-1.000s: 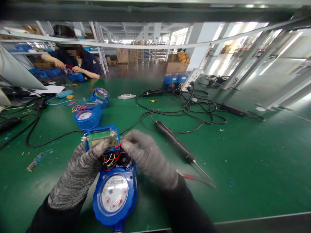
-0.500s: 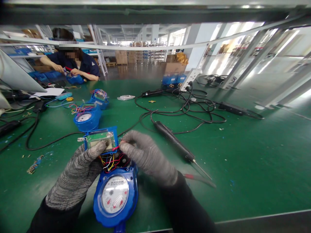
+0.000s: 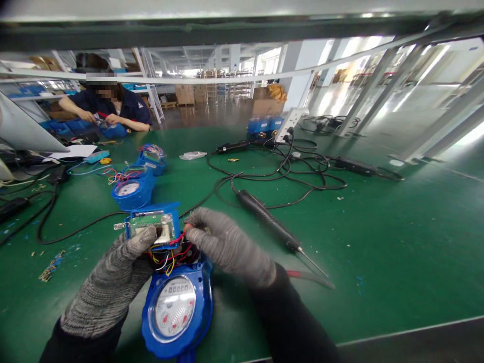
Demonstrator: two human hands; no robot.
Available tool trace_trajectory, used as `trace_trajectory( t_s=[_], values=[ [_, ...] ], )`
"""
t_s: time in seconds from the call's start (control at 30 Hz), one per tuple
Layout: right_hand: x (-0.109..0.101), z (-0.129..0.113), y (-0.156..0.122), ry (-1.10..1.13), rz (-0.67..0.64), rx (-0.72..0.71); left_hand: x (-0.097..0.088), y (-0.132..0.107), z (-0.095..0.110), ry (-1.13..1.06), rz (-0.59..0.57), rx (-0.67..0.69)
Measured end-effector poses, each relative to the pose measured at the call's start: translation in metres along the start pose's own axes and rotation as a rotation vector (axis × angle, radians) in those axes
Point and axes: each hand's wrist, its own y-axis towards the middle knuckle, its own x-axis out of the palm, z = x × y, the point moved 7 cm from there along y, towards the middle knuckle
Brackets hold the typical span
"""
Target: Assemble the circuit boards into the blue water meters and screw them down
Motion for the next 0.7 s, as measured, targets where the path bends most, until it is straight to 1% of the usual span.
trace_trajectory(
  t_s=[0.23,0.37,0.5,0.7],
  values=[
    [0.002,0.0,0.001,0.069,0.006,0.004,0.009,-0.003,-0.001,-0.056,-0.089,-0.063],
    [0.003,0.0,0.002,0.057,0.002,0.012,0.004,-0.001,-0.004,-0.077,-0.09,-0.098],
    [0.003,-0.002,0.002,0.065,-0.011,0.006,-0.001,-0.001,-0.009,-0.084,-0.115,-0.132],
    [0.007,0.0,0.001,0.179,-0.083,0.061,-0.002,-0.003,-0.011,-0.079,-0.17,-0.15]
  ],
)
